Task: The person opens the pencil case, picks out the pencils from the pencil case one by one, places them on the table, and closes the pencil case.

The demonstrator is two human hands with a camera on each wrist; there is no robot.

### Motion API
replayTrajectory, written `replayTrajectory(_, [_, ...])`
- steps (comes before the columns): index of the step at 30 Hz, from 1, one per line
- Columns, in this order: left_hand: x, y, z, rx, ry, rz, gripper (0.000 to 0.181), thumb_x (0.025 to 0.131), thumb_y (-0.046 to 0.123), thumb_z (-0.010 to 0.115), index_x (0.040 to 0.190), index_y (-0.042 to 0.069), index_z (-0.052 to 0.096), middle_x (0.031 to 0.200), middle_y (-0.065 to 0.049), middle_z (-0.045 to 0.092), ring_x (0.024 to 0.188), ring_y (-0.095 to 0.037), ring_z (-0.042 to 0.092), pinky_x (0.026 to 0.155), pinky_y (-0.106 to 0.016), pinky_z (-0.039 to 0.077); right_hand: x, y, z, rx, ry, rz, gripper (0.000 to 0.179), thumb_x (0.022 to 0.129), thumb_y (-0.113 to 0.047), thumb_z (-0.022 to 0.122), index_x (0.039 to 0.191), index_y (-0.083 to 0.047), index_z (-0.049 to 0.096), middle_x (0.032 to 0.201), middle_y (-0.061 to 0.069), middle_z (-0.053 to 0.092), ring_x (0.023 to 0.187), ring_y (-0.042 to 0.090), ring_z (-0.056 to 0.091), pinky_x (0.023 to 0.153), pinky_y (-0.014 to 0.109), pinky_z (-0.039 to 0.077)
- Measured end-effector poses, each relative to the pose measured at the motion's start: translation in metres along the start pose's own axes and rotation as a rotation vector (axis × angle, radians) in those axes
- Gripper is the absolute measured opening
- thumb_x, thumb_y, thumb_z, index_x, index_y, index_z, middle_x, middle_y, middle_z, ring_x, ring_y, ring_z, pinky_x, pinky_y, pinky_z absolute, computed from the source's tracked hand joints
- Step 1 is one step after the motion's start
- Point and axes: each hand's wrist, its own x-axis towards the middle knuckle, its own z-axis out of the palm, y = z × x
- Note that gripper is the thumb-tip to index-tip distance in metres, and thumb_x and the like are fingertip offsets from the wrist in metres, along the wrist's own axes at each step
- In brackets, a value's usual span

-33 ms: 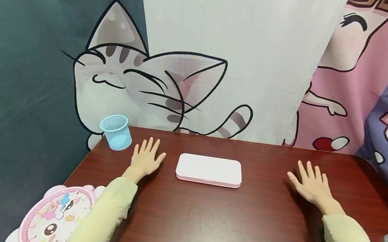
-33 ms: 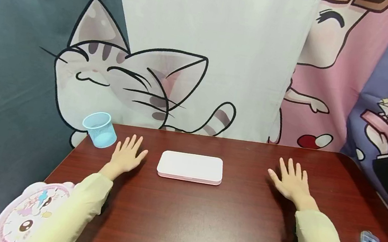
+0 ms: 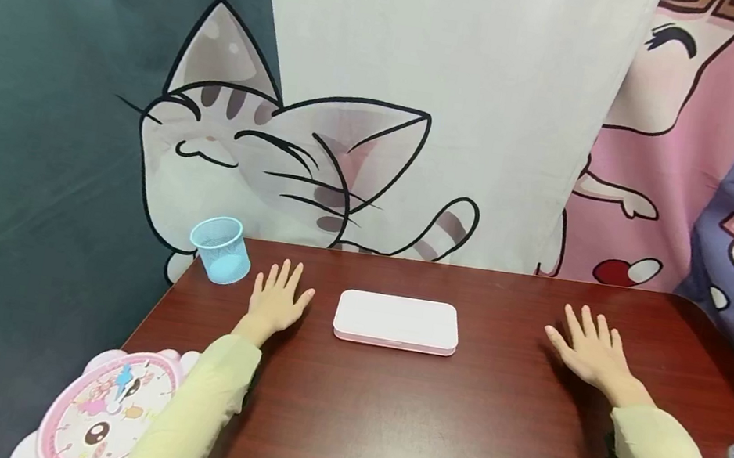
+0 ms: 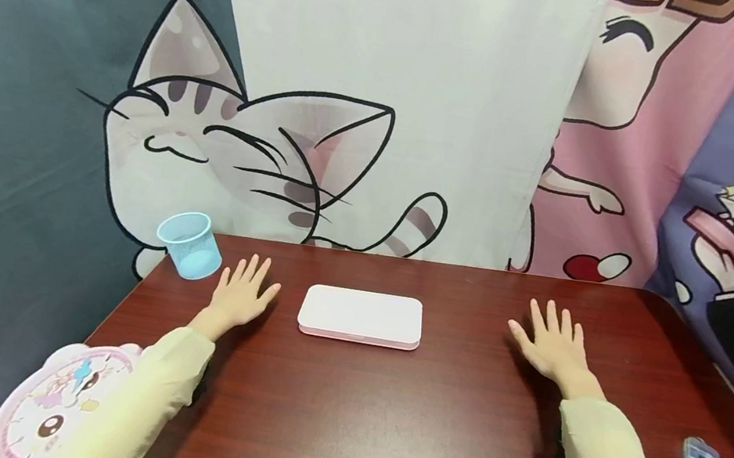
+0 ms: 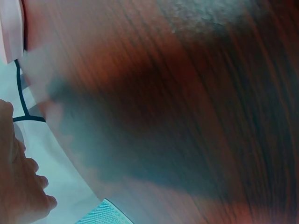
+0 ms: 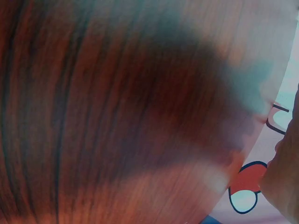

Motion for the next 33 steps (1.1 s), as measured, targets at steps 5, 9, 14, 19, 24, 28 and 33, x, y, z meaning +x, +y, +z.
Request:
replayTrajectory(5, [0.001, 0.001, -0.001, -0.005, -0.005, -0.003, 0.064, 0.096, 0.046, 0.030, 0.147, 0.009, 0.017, 0.153, -0.017, 0.013, 0.140, -0.037, 0.009, 0.112, -0.054, 0.007, 0.001, 0.003, 0.001, -0.001, 0.000, -0.002, 0.079, 0.093, -0.057, 0.026, 0.143, 0.003, 0.016, 0.142, 0.039, 0.010, 0.127, 0.059, 0.006, 0.101, 0.067, 0.004])
replayTrajectory(9, [0.002, 0.001, -0.003, -0.012, 0.001, -0.001, 0.064, 0.096, 0.047, 0.029, 0.147, 0.009, 0.016, 0.153, -0.017, 0.013, 0.141, -0.037, 0.010, 0.112, -0.054, 0.007, 0.005, -0.001, 0.001, 0.005, -0.002, -0.010, 0.079, 0.093, -0.057, 0.026, 0.142, 0.004, 0.017, 0.142, 0.040, 0.010, 0.127, 0.059, 0.007, 0.101, 0.067, 0.004])
replayTrajectory(14, [0.003, 0.001, -0.004, -0.029, 0.015, 0.020, 0.064, 0.096, 0.046, 0.031, 0.146, 0.008, 0.017, 0.152, -0.018, 0.014, 0.140, -0.038, 0.011, 0.112, -0.055, 0.008, 0.013, -0.025, 0.002, 0.009, 0.000, -0.055, 0.078, 0.093, -0.057, 0.026, 0.143, 0.003, 0.019, 0.143, 0.038, 0.010, 0.129, 0.057, 0.008, 0.102, 0.067, 0.006])
replayTrajectory(19, [0.003, 0.003, 0.002, -0.024, -0.010, 0.047, 0.065, 0.096, 0.046, 0.031, 0.147, 0.008, 0.016, 0.152, -0.018, 0.015, 0.140, -0.037, 0.012, 0.112, -0.054, 0.009, 0.019, -0.065, 0.010, 0.000, 0.022, -0.121, 0.073, 0.094, -0.054, 0.029, 0.143, 0.000, 0.024, 0.146, 0.034, 0.014, 0.132, 0.053, 0.011, 0.104, 0.064, 0.010])
replayTrajectory(24, [0.003, 0.014, 0.007, -0.038, -0.009, 0.078, 0.064, 0.096, 0.046, 0.032, 0.146, 0.008, 0.019, 0.152, -0.016, 0.017, 0.140, -0.036, 0.015, 0.112, -0.053, 0.011, 0.027, -0.108, 0.022, -0.011, 0.049, -0.212, 0.065, 0.096, -0.048, 0.033, 0.143, -0.004, 0.027, 0.148, 0.028, 0.017, 0.134, 0.049, 0.015, 0.107, 0.061, 0.013])
replayTrajectory(28, [0.004, 0.024, 0.009, -0.046, -0.004, 0.105, 0.063, 0.096, 0.045, 0.033, 0.146, 0.009, 0.020, 0.152, -0.015, 0.018, 0.140, -0.035, 0.016, 0.112, -0.052, 0.012, 0.034, -0.141, 0.028, -0.015, 0.046, -0.284, 0.061, 0.096, -0.044, 0.035, 0.143, -0.006, 0.028, 0.149, 0.025, 0.018, 0.136, 0.046, 0.016, 0.108, 0.059, 0.014])
replayTrajectory(33, [0.004, 0.035, 0.010, -0.054, -0.030, 0.181, 0.064, 0.096, 0.047, 0.032, 0.146, 0.009, 0.019, 0.153, -0.015, 0.017, 0.140, -0.035, 0.015, 0.112, -0.052, 0.012, 0.037, -0.177, 0.039, -0.019, 0.020, -0.379, 0.058, 0.096, -0.043, 0.036, 0.142, -0.009, 0.032, 0.149, 0.020, 0.024, 0.137, 0.041, 0.019, 0.109, 0.056, 0.016])
